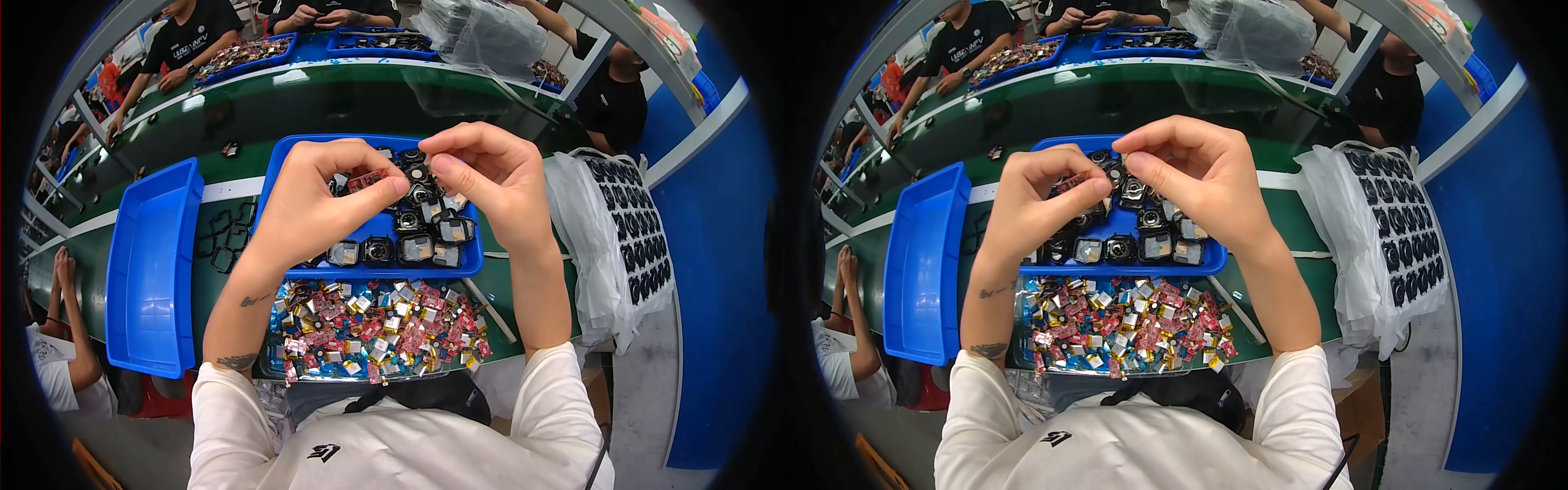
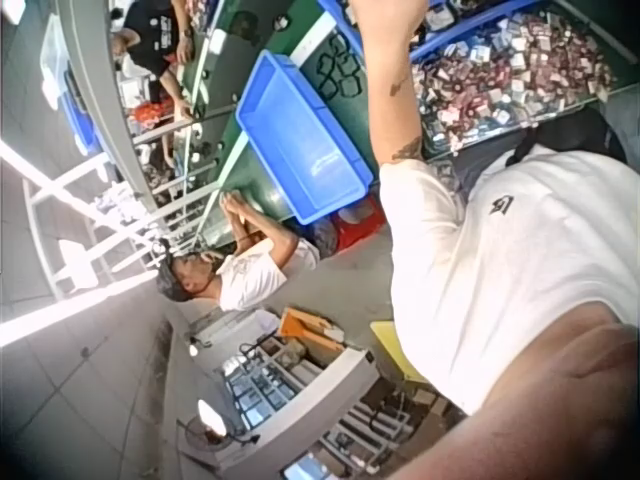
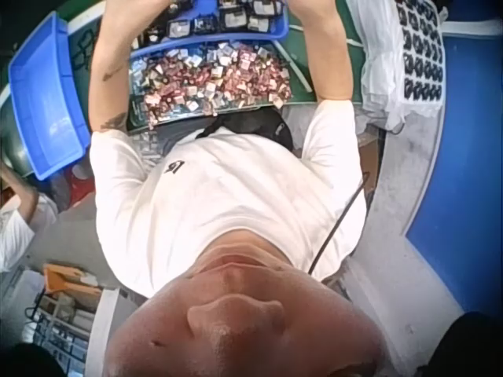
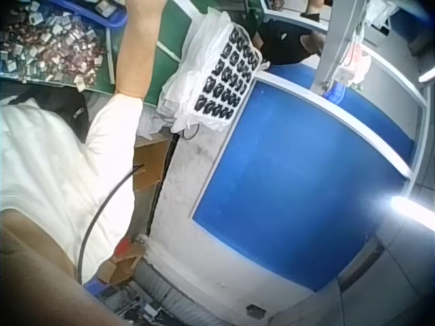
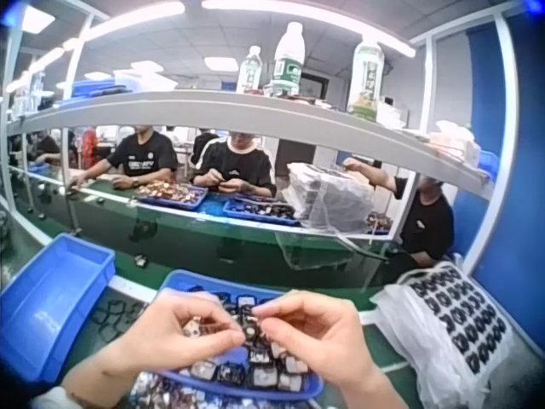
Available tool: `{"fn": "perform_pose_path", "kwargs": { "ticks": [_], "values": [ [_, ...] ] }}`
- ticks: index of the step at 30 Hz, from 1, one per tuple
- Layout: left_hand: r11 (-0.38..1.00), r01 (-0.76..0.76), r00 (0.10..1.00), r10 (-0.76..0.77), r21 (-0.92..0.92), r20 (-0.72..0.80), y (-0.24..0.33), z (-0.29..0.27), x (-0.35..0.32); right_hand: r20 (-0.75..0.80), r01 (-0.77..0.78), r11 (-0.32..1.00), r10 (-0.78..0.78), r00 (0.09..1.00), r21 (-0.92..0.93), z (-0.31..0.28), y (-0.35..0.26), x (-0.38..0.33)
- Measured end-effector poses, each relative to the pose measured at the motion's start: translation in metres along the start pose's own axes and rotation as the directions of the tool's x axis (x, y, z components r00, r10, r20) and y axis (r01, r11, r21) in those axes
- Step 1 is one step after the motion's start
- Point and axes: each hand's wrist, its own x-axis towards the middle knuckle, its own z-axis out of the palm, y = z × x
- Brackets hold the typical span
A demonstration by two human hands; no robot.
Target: Manually assemble small electronic components by snapping together parts and organizing them into trays.
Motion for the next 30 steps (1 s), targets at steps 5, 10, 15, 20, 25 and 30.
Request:
{"fn": "perform_pose_path", "kwargs": {
  "ticks": [5, 10, 15, 20, 25, 30],
  "values": [
    [0.955, 0.173, 0.983, -0.153, -0.24, 0.1, 0.0, -0.002, 0.001, 0.016, -0.007, 0.999, 0.006, 1.0, 0.038, 0.001, -0.001, -0.001],
    [0.913, 0.23, 0.971, -0.193, -0.337, 0.139, -0.003, -0.002, 0.001, 0.101, -0.085, 0.977, 0.066, 0.993, 0.195, 0.004, 0.002, -0.001],
    [0.91, 0.245, 0.964, -0.193, -0.335, 0.182, -0.002, -0.001, 0.002, 0.01, 0.082, 0.988, -0.081, 0.997, -0.132, 0.004, 0.024, 0.003],
    [0.935, 0.178, 0.984, -0.167, -0.306, 0.063, -0.006, -0.008, 0.003, 0.074, 0.175, 0.675, -0.176, 0.982, -0.717, -0.008, 0.048, 0.011],
    [0.937, 0.156, 0.988, -0.152, -0.311, 0.037, -0.006, -0.01, 0.004, 0.035, 0.003, 0.107, 0.296, 0.954, -0.994, -0.026, 0.058, 0.009],
    [0.938, 0.189, 0.981, -0.171, -0.29, 0.087, -0.008, -0.01, 0.004, 0.066, 0.015, 0.13, 0.407, 0.911, -0.991, -0.039, 0.073, 0.012]
  ]
}}
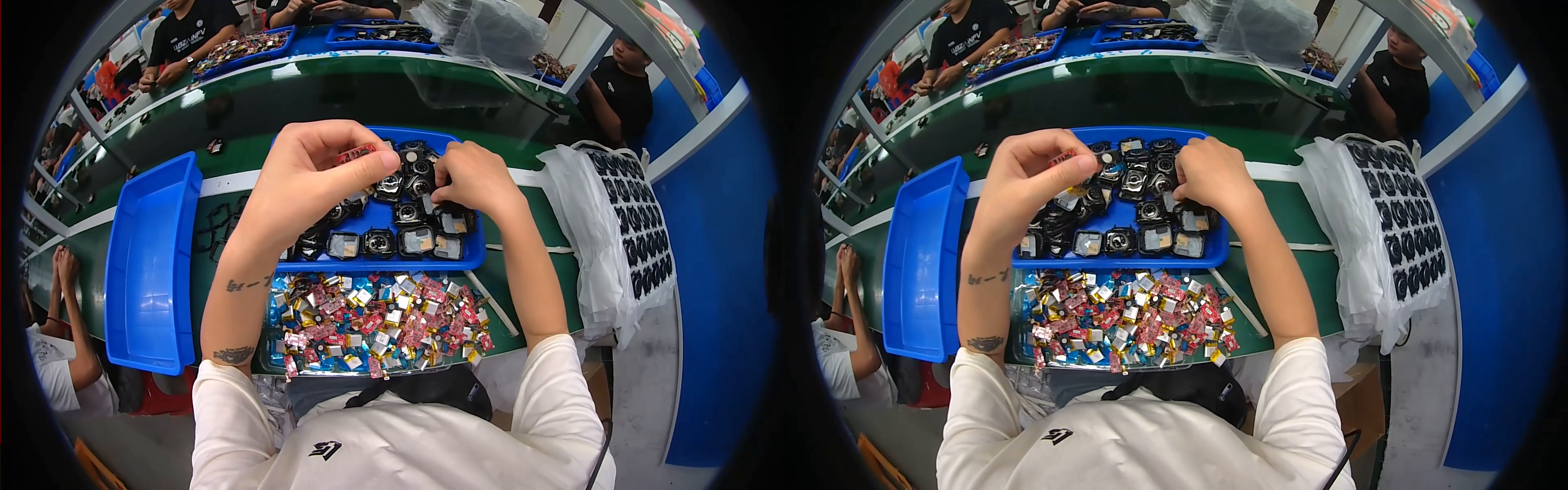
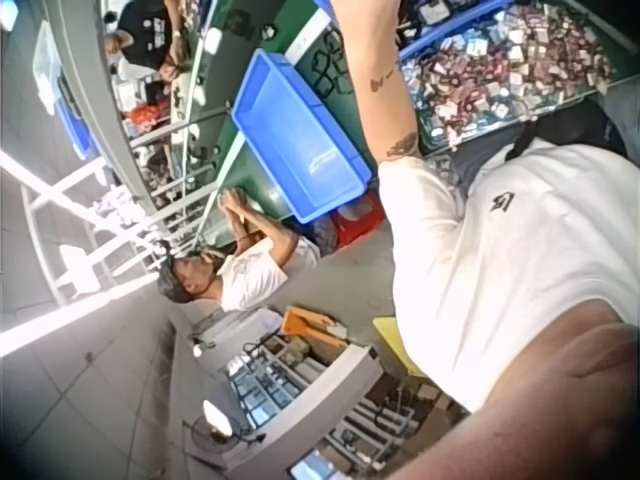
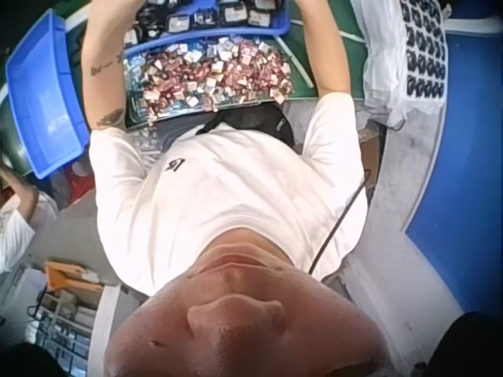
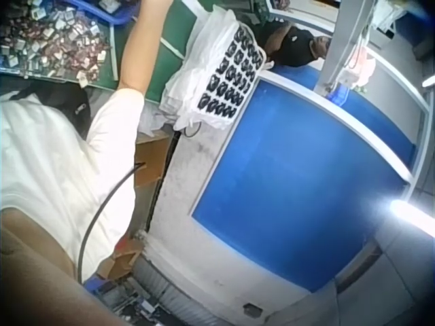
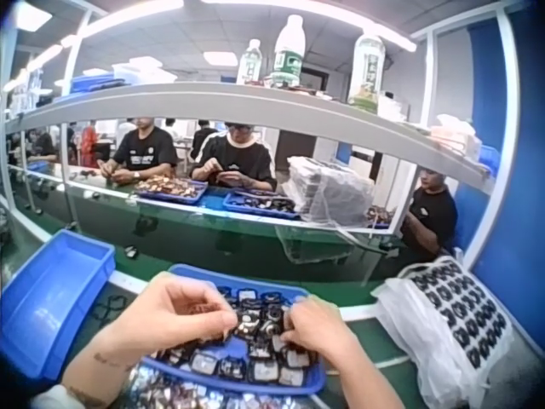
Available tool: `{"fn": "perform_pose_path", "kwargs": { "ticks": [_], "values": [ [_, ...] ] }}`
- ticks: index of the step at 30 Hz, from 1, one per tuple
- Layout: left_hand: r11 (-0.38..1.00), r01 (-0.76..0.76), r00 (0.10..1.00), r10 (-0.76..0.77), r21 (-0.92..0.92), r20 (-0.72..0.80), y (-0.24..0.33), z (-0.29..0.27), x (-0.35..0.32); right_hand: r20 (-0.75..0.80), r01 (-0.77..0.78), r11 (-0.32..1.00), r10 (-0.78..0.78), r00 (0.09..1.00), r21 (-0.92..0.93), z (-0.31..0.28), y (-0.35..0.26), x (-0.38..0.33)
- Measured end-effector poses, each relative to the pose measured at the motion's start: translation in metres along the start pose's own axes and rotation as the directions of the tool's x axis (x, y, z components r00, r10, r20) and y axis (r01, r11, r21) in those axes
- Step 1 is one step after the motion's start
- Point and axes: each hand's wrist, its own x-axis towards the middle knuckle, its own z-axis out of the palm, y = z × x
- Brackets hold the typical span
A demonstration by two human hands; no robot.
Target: Manually assemble small electronic components by snapping together parts and organizing them into trays.
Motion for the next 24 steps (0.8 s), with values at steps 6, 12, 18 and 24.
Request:
{"fn": "perform_pose_path", "kwargs": {
  "ticks": [6, 12, 18, 24],
  "values": [
    [0.996, 0.025, 1.0, -0.024, 0.085, -0.009, -0.005, 0.002, 0.001, -0.25, 0.171, 0.772, -0.017, 0.968, 0.612, -0.006, -0.005, 0.009],
    [0.964, -0.076, 0.989, 0.105, 0.255, -0.104, -0.013, 0.004, 0.005, -0.154, 0.141, 0.258, 0.031, 0.988, 0.956, -0.029, -0.034, -0.007],
    [0.945, -0.059, 0.989, 0.1, 0.323, -0.112, -0.013, 0.005, 0.006, -0.239, 0.244, 0.223, -0.051, 0.97, 0.944, -0.031, -0.046, -0.015],
    [0.928, -0.067, 0.985, 0.119, 0.366, -0.122, -0.013, 0.007, 0.006, -0.257, 0.261, 0.272, -0.049, 0.965, 0.926, -0.035, -0.054, -0.021]
  ]
}}
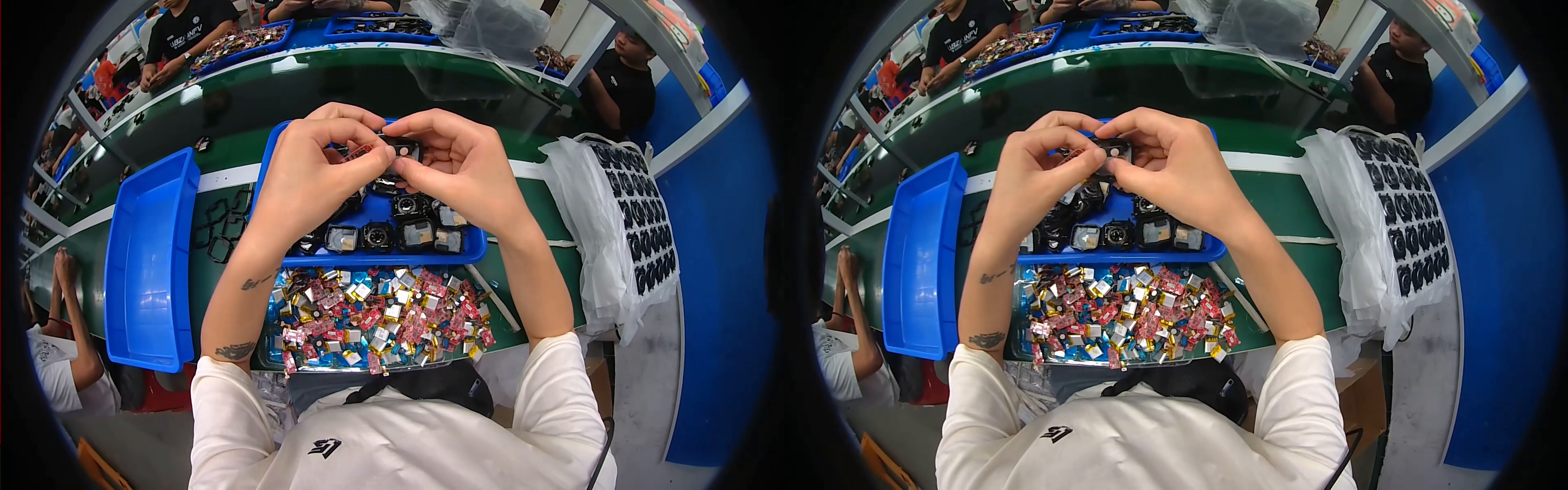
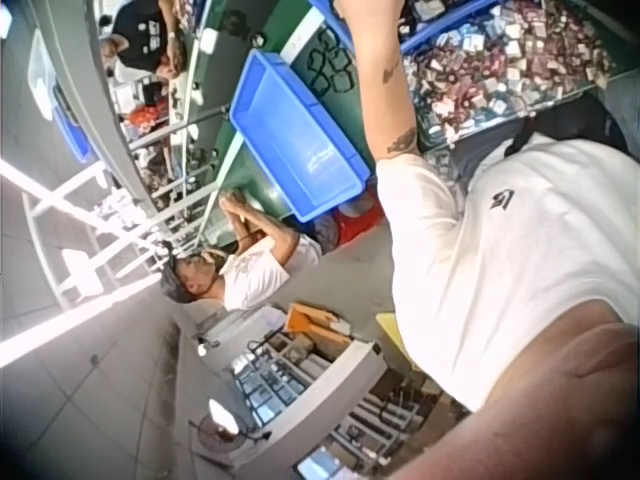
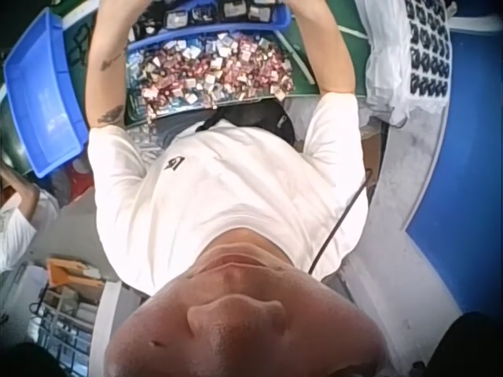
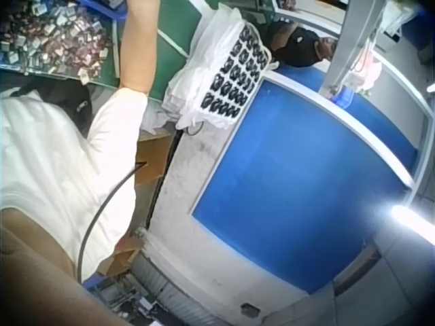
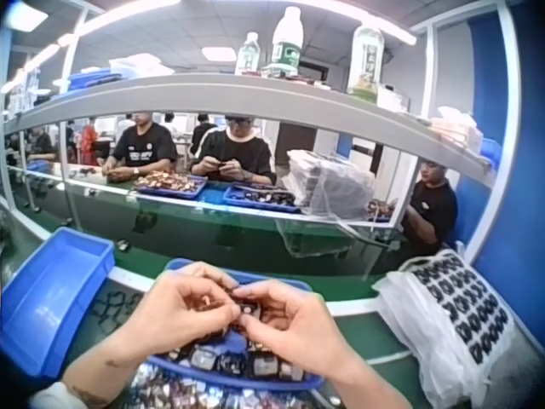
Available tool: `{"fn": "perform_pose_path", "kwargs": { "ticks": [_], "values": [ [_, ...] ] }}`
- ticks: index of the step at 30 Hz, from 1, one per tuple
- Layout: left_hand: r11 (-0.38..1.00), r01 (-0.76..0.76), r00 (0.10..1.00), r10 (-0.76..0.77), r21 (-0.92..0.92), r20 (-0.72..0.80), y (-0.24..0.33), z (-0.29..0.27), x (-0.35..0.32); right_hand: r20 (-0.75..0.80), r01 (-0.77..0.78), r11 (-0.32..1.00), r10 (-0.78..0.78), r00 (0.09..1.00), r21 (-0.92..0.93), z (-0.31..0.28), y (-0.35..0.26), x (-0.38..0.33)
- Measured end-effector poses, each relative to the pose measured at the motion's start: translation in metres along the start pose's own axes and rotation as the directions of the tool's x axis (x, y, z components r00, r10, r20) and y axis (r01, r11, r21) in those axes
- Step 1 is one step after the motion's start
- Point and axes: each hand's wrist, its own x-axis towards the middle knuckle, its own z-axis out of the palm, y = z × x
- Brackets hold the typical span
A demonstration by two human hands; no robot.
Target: Manually assemble small electronic components by snapping together parts and organizing them into trays.
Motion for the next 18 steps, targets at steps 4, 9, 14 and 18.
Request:
{"fn": "perform_pose_path", "kwargs": {
  "ticks": [4, 9, 14, 18],
  "values": [
    [1.0, -0.014, 1.0, 0.014, 0.009, -0.018, 0.0, 0.0, -0.001, -0.019, 0.004, 1.0, -0.004, 1.0, -0.029, 0.002, -0.002, -0.002],
    [0.998, 0.004, 1.0, -0.005, -0.065, -0.024, -0.001, 0.001, -0.001, -0.066, 0.049, 0.993, -0.056, 0.996, -0.103, 0.008, 0.002, -0.004],
    [0.999, 0.007, 0.998, -0.009, -0.044, -0.059, -0.001, 0.002, -0.002, -0.132, 0.128, 0.98, -0.149, 0.98, -0.154, 0.013, 0.002, -0.005],
    [0.999, -0.051, 0.991, 0.049, -0.014, -0.126, -0.002, 0.008, -0.004, -0.171, 0.2, 0.951, -0.243, 0.955, -0.234, 0.016, 0.004, -0.004]
  ]
}}
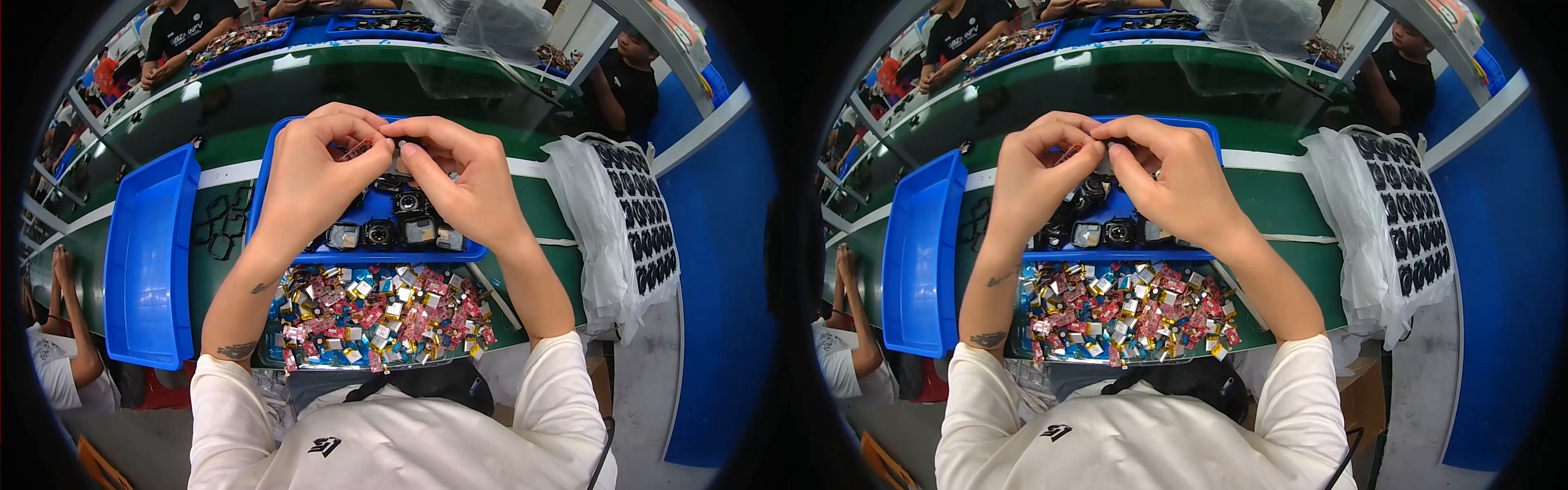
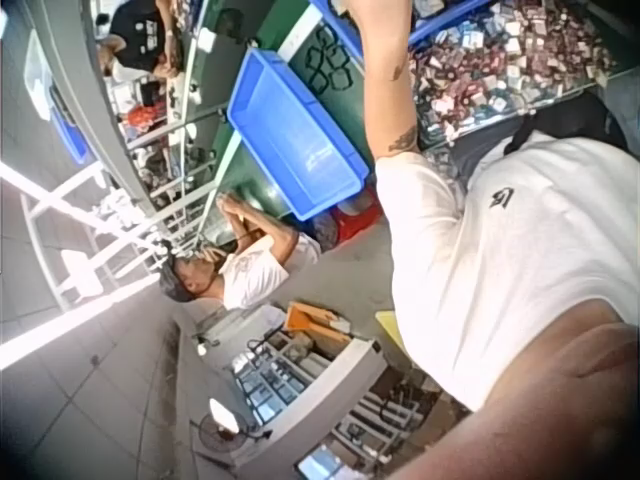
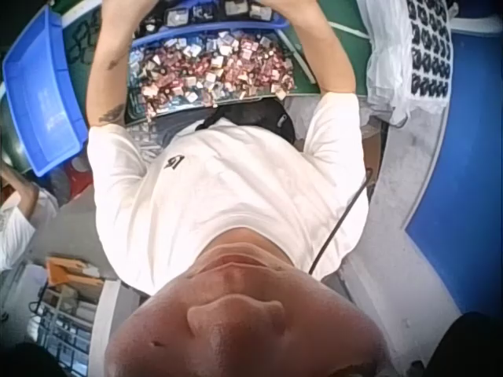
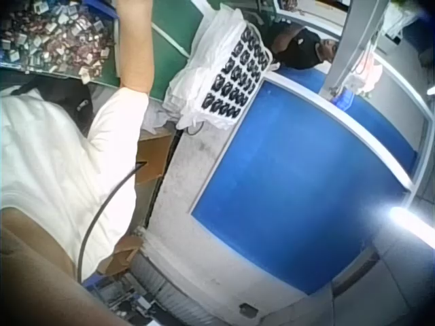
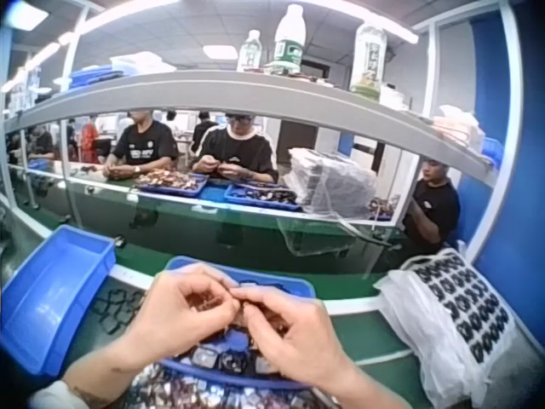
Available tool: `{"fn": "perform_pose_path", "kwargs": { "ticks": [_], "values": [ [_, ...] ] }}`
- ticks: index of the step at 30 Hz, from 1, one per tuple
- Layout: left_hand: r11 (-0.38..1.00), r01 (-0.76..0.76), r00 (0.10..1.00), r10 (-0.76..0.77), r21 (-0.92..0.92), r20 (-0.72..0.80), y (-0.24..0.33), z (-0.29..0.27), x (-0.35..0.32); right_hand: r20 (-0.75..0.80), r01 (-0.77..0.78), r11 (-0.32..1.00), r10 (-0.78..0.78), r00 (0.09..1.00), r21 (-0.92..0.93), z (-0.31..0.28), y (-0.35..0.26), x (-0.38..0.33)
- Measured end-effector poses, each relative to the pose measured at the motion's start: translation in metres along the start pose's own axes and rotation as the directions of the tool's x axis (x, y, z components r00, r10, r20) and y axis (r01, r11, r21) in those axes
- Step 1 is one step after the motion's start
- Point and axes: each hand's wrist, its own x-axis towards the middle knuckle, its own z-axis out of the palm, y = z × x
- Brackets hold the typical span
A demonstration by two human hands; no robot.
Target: Manually assemble small electronic components by snapping together parts and organizing them into trays.
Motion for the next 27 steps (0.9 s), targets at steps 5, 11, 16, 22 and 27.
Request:
{"fn": "perform_pose_path", "kwargs": {
  "ticks": [5, 11, 16, 22, 27],
  "values": [
    [0.998, -0.027, 0.999, 0.025, -0.055, -0.037, 0.001, 0.009, -0.003, -0.103, 0.075, 0.997, -0.071, 0.992, 0.03, 0.004, 0.007, 0.0],
    [0.985, 0.049, 0.999, -0.052, -0.163, -0.01, 0.008, 0.005, -0.003, -0.107, -0.126, 0.982, 0.141, 0.984, 0.138, -0.012, -0.002, 0.004],
    [0.988, 0.136, 0.989, -0.131, -0.073, 0.065, 0.016, 0.0, -0.003, -0.155, -0.098, 0.98, 0.126, 0.98, 0.175, -0.014, -0.004, 0.007],
    [0.891, 0.274, 0.953, -0.2, -0.363, 0.228, 0.014, -0.002, -0.004, -0.23, -0.025, 0.985, 0.065, 0.971, 0.173, -0.008, -0.005, 0.005],
    [0.867, 0.356, 0.928, -0.283, -0.349, 0.243, 0.013, -0.005, 0.001, -0.221, 0.1, 0.995, -0.101, 0.97, -0.016, -0.007, -0.008, 0.001]
  ]
}}
